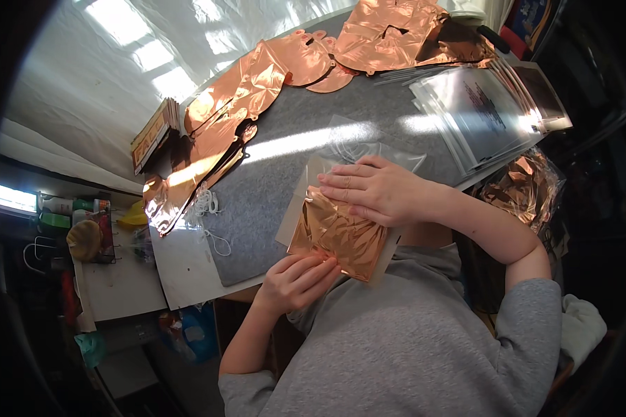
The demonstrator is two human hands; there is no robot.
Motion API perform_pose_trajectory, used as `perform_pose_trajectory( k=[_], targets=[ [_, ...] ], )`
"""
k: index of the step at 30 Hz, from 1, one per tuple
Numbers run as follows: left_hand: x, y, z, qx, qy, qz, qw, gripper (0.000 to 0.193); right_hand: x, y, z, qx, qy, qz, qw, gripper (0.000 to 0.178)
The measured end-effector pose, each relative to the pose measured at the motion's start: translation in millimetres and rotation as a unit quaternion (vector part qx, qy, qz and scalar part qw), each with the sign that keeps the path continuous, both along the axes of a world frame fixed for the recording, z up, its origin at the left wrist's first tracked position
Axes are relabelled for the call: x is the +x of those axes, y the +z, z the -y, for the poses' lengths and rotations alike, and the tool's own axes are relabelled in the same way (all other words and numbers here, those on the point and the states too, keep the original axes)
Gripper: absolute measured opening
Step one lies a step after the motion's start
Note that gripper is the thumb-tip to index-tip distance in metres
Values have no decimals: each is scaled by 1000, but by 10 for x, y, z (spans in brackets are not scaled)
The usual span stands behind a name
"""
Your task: Organizing, folding, and packaging metallic balloons and cardstock labels into plastic sleeves.
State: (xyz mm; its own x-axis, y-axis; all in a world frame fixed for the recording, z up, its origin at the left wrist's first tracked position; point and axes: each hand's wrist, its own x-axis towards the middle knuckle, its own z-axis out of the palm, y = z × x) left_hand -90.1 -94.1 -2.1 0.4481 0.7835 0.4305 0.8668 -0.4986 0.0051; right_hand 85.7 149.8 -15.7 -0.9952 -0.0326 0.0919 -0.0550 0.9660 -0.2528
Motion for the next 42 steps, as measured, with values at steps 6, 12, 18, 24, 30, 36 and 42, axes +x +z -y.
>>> perform_pose_trajectory(
  k=[6, 12, 18, 24, 30, 36, 42],
  targets=[
    [-95, -28, -19, -15, -6, 14, 1000, 28, -16, -78, -38, 18, -10, -81, 997, 55],
    [-50, -2, -164, -31, -16, 17, 999, 26, -42, -105, -22, -7, 41, -26, 999, 60],
    [99, -42, -308, -17, -3, 51, 999, 32, -37, -106, 126, -5, 81, -74, 994, 56],
    [299, -27, -394, 28, 41, 77, 996, 35, -29, -114, 177, -56, 112, -118, 985, 52],
    [372, 62, -399, 11, 86, 96, 992, 30, -88, -125, 164, -94, 127, -176, 972, 51],
    [-90, 302, -510, -29, 225, 270, 936, 44, 238, 245, 150, 43, -80, -359, 929, 32],
    [-371, 163, -967, -147, 339, 417, 831, 67, 884, 168, 500, -112, -465, -124, 869, 32]
  ],
)
